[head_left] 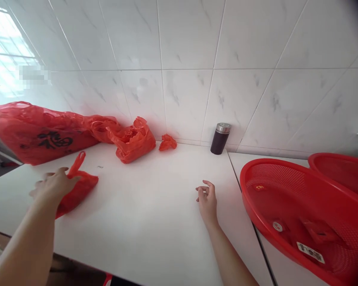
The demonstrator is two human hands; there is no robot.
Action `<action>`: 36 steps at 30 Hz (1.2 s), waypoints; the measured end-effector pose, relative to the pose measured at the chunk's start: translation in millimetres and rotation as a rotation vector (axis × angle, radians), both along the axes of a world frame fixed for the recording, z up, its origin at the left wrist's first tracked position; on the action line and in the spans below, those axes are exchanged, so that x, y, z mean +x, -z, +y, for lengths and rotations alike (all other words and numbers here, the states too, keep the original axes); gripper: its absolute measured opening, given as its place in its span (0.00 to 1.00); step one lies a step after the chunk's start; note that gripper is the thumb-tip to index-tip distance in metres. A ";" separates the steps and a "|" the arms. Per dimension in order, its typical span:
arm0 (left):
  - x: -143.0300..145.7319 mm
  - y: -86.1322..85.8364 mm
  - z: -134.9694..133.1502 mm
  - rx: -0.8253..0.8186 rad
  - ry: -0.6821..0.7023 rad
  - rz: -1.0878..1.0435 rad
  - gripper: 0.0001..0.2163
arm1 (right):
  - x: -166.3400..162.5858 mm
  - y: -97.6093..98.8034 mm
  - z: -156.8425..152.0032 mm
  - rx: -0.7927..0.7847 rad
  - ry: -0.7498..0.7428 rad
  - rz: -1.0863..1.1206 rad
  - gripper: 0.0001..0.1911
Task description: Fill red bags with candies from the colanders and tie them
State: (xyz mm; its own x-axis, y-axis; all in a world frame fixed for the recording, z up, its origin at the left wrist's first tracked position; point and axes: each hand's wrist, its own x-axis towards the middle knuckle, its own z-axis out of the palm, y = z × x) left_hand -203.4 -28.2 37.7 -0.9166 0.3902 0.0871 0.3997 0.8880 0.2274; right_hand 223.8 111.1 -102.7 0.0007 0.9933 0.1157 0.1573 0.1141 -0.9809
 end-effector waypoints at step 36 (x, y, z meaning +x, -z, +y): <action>212.9 110.2 27.3 0.833 0.584 -1.187 0.16 | 21.6 -13.5 17.8 -0.171 0.091 0.607 0.13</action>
